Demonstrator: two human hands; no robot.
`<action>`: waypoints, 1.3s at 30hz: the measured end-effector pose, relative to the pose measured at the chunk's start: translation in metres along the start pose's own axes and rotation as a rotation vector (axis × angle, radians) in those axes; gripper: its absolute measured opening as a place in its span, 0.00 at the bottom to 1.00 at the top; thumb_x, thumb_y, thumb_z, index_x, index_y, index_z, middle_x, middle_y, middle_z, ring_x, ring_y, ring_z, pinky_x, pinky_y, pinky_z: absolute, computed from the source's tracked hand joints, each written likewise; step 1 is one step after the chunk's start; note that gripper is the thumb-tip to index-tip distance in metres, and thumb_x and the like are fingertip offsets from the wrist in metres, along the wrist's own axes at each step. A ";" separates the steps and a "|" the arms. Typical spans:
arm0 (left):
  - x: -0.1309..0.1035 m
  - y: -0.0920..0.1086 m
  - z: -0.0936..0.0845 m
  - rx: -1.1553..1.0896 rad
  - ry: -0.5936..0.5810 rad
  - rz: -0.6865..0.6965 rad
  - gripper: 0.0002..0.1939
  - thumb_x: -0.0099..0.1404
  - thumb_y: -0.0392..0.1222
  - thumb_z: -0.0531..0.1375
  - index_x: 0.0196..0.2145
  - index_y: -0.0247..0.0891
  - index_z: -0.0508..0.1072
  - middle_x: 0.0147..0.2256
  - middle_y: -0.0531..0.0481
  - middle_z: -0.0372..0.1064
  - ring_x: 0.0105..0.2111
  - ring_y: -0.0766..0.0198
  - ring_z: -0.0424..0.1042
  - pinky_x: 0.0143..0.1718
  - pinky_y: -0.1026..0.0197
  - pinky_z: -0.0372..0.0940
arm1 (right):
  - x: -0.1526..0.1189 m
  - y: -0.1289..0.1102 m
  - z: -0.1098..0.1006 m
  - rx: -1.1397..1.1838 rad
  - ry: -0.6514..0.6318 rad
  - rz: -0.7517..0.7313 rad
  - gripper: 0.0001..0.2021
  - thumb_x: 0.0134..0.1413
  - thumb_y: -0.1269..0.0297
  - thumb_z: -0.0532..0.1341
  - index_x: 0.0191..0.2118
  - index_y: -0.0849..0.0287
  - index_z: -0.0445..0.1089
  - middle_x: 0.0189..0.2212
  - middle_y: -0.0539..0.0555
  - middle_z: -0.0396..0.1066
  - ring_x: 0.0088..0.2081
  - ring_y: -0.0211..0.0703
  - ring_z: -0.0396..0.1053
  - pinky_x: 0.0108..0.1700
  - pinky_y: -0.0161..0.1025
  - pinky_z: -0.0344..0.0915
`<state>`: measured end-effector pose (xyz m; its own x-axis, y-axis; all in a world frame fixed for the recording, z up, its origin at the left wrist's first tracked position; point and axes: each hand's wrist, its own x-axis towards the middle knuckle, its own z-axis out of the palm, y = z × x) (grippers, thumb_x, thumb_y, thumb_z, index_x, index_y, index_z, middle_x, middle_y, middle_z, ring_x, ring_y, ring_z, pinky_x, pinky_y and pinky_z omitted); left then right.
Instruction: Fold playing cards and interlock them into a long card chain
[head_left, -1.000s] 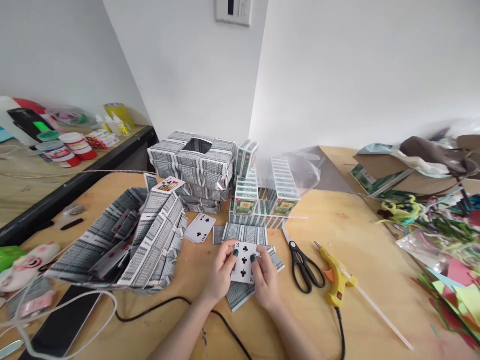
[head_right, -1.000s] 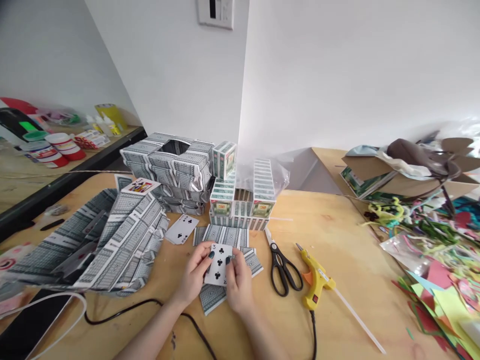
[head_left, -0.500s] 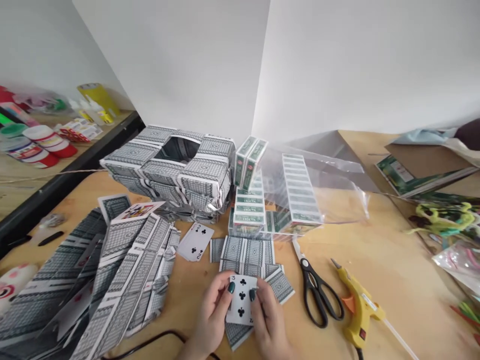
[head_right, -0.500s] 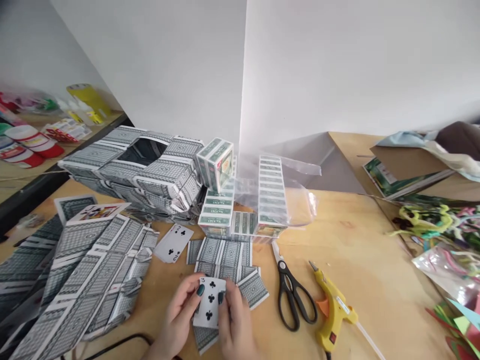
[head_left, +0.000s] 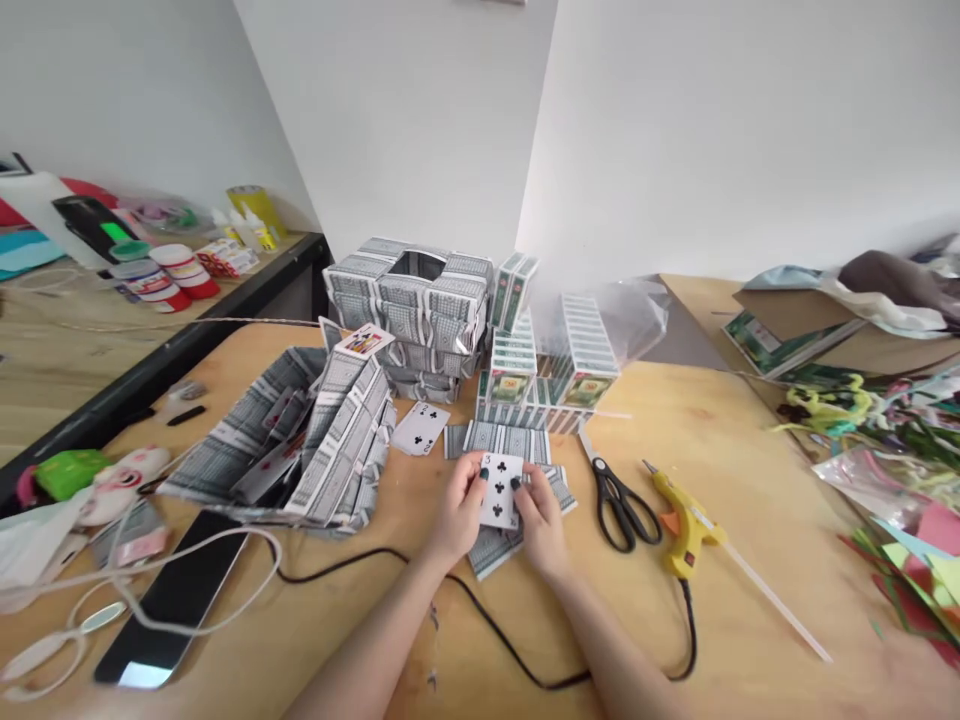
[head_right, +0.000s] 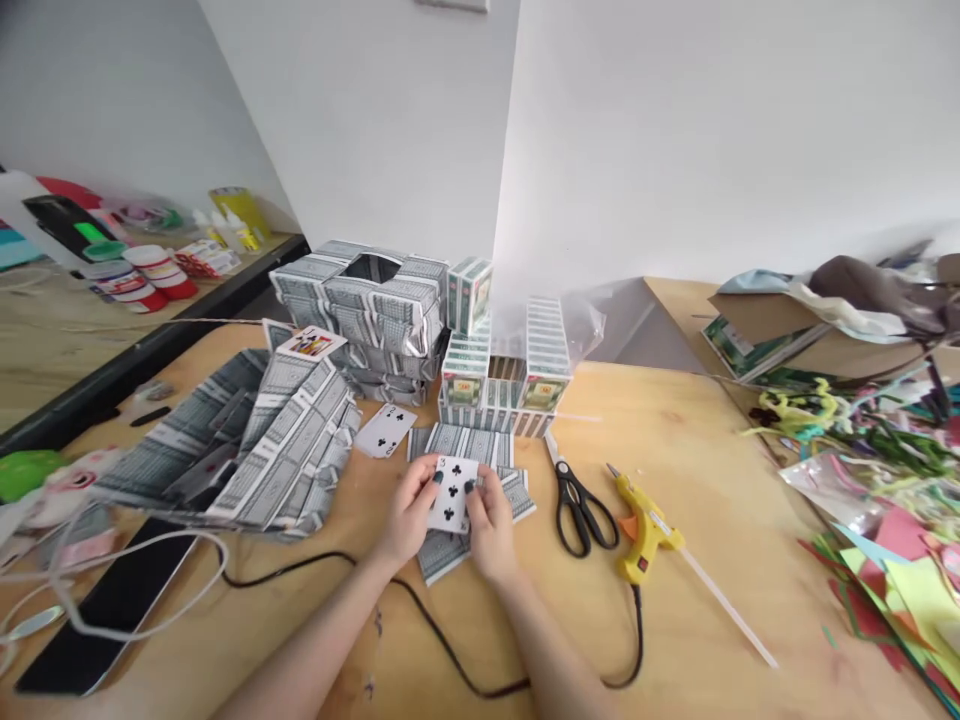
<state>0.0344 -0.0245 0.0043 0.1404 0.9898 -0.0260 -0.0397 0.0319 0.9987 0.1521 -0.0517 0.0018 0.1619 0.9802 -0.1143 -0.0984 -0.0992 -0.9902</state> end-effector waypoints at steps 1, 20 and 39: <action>0.001 -0.001 0.001 0.009 -0.008 0.010 0.13 0.58 0.38 0.49 0.42 0.37 0.62 0.33 0.49 0.64 0.29 0.67 0.64 0.30 0.66 0.61 | 0.001 0.000 0.000 0.024 -0.012 0.005 0.14 0.50 0.58 0.53 0.42 0.57 0.59 0.19 0.45 0.58 0.17 0.34 0.57 0.18 0.31 0.57; 0.027 0.001 -0.007 -0.044 0.055 0.111 0.21 0.57 0.37 0.49 0.49 0.38 0.61 0.40 0.47 0.67 0.33 0.65 0.67 0.31 0.65 0.63 | 0.036 0.002 0.024 0.126 0.018 -0.055 0.16 0.46 0.58 0.54 0.42 0.58 0.61 0.19 0.45 0.60 0.15 0.32 0.55 0.15 0.29 0.53; 0.030 -0.001 -0.015 0.133 0.048 0.177 0.18 0.59 0.36 0.48 0.47 0.37 0.65 0.47 0.46 0.64 0.47 0.62 0.64 0.47 0.61 0.58 | 0.035 0.003 0.020 0.048 0.010 -0.104 0.14 0.49 0.59 0.54 0.42 0.58 0.62 0.29 0.50 0.65 0.26 0.37 0.61 0.28 0.32 0.60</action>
<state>0.0243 0.0073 0.0023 0.0957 0.9838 0.1517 0.0719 -0.1589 0.9847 0.1375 -0.0138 -0.0038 0.1835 0.9830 -0.0118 -0.1276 0.0119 -0.9918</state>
